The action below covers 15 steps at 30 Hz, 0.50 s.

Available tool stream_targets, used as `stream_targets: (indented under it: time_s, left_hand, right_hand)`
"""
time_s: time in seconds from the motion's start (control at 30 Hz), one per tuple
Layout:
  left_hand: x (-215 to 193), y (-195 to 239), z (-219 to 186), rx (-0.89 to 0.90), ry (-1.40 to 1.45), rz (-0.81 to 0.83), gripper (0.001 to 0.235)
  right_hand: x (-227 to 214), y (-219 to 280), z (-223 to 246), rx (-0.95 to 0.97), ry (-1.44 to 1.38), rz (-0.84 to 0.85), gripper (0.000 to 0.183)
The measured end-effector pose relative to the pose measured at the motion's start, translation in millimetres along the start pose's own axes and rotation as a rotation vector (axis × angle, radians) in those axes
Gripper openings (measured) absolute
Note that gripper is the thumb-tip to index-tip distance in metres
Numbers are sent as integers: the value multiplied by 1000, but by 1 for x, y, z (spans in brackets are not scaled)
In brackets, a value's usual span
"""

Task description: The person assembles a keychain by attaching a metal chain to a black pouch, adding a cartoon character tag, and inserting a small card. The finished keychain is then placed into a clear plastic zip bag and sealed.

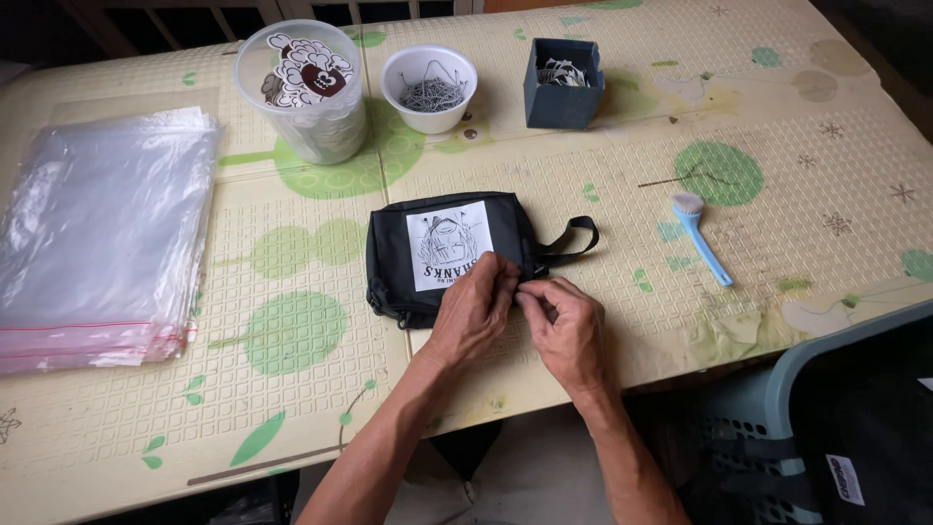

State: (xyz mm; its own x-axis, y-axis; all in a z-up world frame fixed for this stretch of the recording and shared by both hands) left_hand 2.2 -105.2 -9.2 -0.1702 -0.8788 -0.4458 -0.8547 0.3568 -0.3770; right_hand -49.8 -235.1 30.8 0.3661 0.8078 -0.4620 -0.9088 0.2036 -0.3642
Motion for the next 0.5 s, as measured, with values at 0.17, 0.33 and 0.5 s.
stream_targets:
  time_s: [0.17,0.33,0.5]
  left_hand:
    - [-2,1,2,-42,46,2,14]
    - [-9,2,-1,-80,128,-27,15]
    - [-16,0,-14,-101,164,-14,18]
  right_hand:
    - [8,-2,-22,45,-28,-4,3]
    - [16,-4,-40,116,-76,4,7]
    - [21,-2,-62,306,-161,54,10]
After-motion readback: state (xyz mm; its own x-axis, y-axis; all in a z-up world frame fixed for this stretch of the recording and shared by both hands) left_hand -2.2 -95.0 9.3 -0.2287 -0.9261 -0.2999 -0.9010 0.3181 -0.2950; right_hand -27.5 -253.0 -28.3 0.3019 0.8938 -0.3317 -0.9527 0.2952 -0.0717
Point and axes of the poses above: each hand's wrist, its own y-axis away from the middle knuckle, its own x-axis out of the palm, z = x × y, the point moved 10 cm from there along -y, towards the middle knuckle, and after that the axes turned 9 degrees about x, right-handed, at the moved point
